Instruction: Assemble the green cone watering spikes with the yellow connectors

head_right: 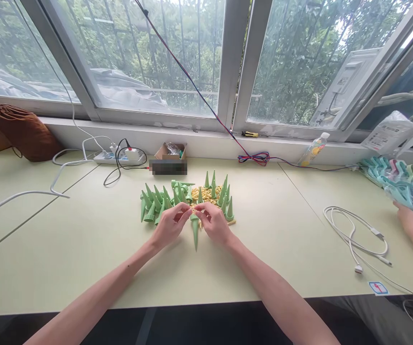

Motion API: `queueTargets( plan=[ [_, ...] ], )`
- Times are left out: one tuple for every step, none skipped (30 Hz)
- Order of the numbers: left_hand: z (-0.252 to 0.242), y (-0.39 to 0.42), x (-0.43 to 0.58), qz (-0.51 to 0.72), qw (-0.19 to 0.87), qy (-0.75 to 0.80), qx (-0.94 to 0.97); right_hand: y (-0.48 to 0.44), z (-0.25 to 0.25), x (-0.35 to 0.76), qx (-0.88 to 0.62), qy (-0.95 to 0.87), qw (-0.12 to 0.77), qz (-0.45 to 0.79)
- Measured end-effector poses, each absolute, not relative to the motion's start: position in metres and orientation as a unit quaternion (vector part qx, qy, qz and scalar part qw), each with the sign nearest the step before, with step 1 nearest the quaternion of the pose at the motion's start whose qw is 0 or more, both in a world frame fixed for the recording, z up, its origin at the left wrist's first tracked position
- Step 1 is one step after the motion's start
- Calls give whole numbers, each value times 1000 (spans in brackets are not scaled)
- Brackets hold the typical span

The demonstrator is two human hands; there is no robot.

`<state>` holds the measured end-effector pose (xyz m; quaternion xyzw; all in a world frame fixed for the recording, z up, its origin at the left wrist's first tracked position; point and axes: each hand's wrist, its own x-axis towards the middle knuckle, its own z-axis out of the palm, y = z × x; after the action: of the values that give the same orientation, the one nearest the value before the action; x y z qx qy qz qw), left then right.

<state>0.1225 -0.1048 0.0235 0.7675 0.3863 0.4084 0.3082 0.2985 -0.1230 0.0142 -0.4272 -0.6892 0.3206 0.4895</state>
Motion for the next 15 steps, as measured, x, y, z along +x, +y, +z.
queueTargets(
  plan=[
    [23,-105,123,414,316,386,761,-123,14,298,-428,-681,492,334],
    [23,-105,123,418,323,387,756,-123,14,298,-425,-672,495,350],
    [23,-105,123,422,327,387,752,-123,14,298,-421,-664,498,367],
    [23,-105,123,425,330,387,749,-123,14,297,-415,-656,500,384],
    [23,-105,123,426,331,386,748,-122,13,297,-408,-649,502,399],
    [22,-105,123,427,331,386,748,-122,12,297,-403,-643,504,412],
    [22,-104,123,426,330,386,749,-121,12,297,-400,-637,506,423],
    [22,-104,123,424,329,386,750,-121,11,297,-397,-631,508,431],
    [21,-104,123,423,328,386,751,-120,11,297,-396,-625,509,439],
    [21,-104,123,421,325,386,753,-120,11,298,-396,-619,510,446],
    [20,-104,123,420,322,386,756,-119,12,298,-397,-613,511,453],
    [20,-104,123,418,318,385,759,-119,13,299,-397,-608,511,460],
    [19,-104,123,417,311,384,763,-119,14,299,-397,-604,511,465],
    [18,-104,123,415,304,383,768,-119,15,300,-397,-601,510,470],
    [18,-104,123,413,296,382,772,-119,16,300,-397,-599,510,473]
  ],
)
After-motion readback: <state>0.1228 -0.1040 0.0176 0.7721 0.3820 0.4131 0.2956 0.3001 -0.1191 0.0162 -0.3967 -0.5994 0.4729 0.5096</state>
